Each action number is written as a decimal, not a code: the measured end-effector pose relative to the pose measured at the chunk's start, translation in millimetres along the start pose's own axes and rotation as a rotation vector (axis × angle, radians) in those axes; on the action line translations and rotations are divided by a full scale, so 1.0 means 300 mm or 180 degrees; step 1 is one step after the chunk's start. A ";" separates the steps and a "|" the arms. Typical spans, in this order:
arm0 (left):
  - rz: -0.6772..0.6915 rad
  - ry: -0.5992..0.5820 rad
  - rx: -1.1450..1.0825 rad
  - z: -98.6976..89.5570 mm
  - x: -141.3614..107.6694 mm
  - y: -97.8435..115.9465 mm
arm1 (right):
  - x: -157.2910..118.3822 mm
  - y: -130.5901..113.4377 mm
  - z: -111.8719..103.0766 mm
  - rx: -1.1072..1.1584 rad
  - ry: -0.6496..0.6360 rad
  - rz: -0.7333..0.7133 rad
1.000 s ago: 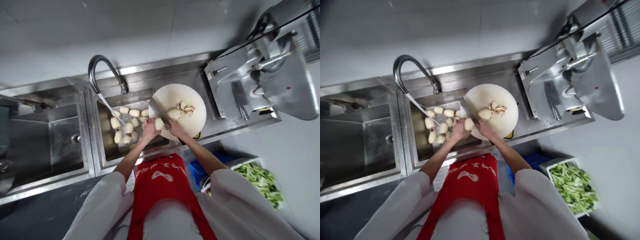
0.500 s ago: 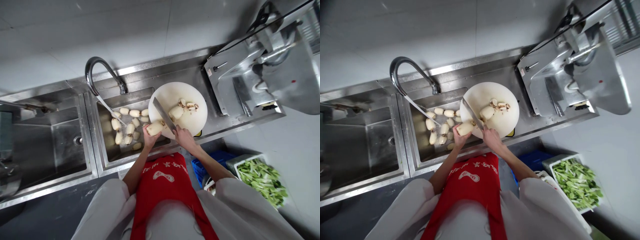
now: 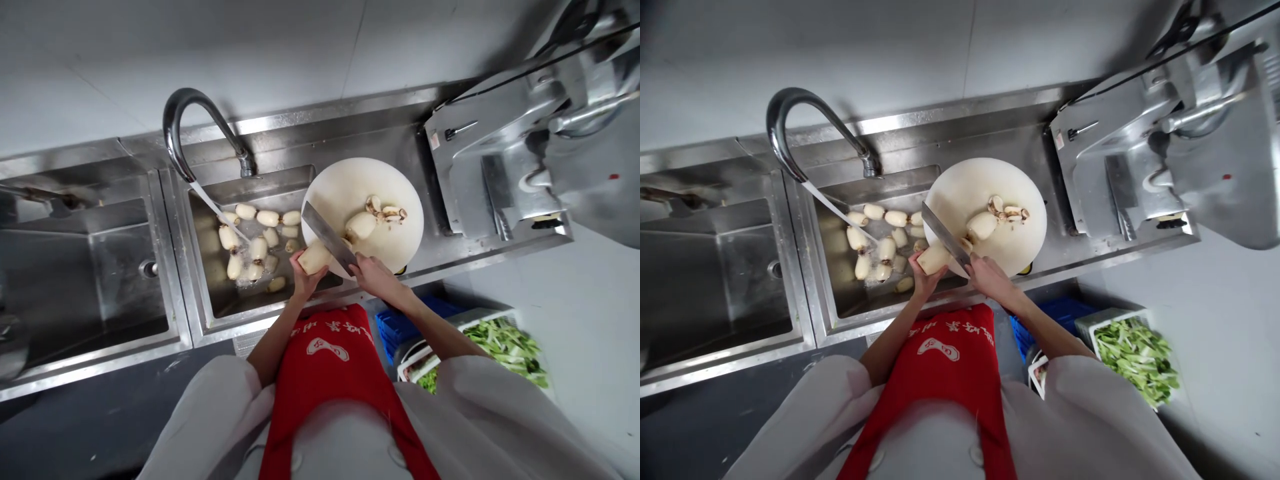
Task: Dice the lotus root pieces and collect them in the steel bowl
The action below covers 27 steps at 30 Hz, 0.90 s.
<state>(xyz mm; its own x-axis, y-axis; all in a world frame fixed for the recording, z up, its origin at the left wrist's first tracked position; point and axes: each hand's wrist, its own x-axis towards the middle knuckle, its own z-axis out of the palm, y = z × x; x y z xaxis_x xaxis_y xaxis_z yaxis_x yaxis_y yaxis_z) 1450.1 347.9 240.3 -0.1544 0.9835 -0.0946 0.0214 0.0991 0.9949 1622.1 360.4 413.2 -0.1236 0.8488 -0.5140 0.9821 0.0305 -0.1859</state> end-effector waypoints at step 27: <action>-0.0478 -0.0051 0.1661 -0.239 0.259 -0.094 | -0.181 0.334 0.147 0.1892 0.1682 0.1484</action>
<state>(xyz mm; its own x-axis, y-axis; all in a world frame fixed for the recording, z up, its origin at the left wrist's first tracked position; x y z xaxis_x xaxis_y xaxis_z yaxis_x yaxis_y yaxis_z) 1366.6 410.6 207.5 -0.1784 0.9545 -0.2389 0.4886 0.2967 0.8205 1721.1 294.0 385.6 0.4908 0.8422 -0.2230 0.6635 -0.5272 -0.5308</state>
